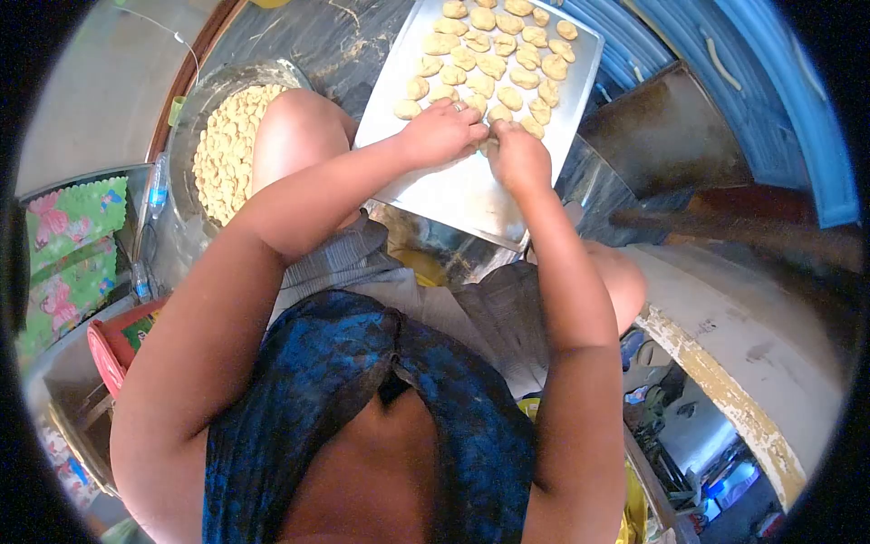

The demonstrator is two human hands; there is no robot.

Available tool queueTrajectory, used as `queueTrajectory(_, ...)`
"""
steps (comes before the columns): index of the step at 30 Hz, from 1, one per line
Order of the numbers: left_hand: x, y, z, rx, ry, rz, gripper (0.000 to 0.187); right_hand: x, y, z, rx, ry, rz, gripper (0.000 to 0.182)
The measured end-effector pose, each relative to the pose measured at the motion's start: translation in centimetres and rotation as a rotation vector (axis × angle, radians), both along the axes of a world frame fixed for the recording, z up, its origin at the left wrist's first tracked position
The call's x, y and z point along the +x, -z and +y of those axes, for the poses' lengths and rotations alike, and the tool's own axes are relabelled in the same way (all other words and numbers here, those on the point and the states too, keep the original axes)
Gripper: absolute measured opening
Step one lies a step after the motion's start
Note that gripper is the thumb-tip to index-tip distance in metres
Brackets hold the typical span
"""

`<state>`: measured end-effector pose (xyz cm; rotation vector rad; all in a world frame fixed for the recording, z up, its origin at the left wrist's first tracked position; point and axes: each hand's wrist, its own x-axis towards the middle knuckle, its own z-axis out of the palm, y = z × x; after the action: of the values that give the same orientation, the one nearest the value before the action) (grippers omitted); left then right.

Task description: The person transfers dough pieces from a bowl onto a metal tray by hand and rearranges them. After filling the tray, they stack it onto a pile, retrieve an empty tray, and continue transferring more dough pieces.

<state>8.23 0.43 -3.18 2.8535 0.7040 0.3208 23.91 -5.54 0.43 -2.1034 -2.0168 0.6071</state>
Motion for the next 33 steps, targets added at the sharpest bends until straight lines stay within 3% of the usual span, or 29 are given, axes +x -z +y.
queueTrajectory(15,-0.5,0.1,0.4,0.073,-0.074,-0.008,0.009,0.2,0.7,0.2,0.002,-0.041,-0.011,0.031)
queueTrajectory(19,-0.6,0.6,0.5,0.133,-0.073,-0.043,0.011,-1.1,-1.7,0.2,0.019,-0.026,-0.085,0.033)
queueTrajectory(20,-0.8,-0.1,0.7,0.028,-0.035,-0.108,0.012,-1.9,-3.4,0.1,0.034,-0.039,-0.098,0.033)
queueTrajectory(22,-1.8,-3.4,1.1,-0.212,-0.066,-0.278,0.023,-3.8,-7.8,-0.1,0.133,0.052,0.129,0.030)
queueTrajectory(23,-2.6,-4.8,2.2,-0.181,-0.074,-0.290,0.023,-4.5,-10.3,-1.0,0.205,0.086,0.559,0.023)
queueTrajectory(25,-3.9,-6.1,2.8,-0.382,-0.196,-0.416,0.027,-7.8,-17.8,-3.8,0.489,-0.076,0.681,0.010)
queueTrajectory(26,-4.4,-6.2,3.2,-0.394,-0.243,-0.450,0.029,-10.5,-21.1,-6.1,0.544,0.019,0.804,0.003)
queueTrajectory(28,-5.1,-6.2,4.1,-0.426,-0.320,-0.411,0.033,-13.3,-20.1,-5.0,0.525,0.069,0.810,0.003)
queueTrajectory(31,-5.7,-7.4,3.7,-0.407,-0.327,-0.399,0.031,-13.2,-20.8,-12.9,0.458,0.133,0.819,0.006)
queueTrajectory(33,-6.5,-8.1,3.9,-0.330,-0.248,-0.430,0.032,-14.2,-19.9,-10.3,0.425,0.123,0.830,0.008)
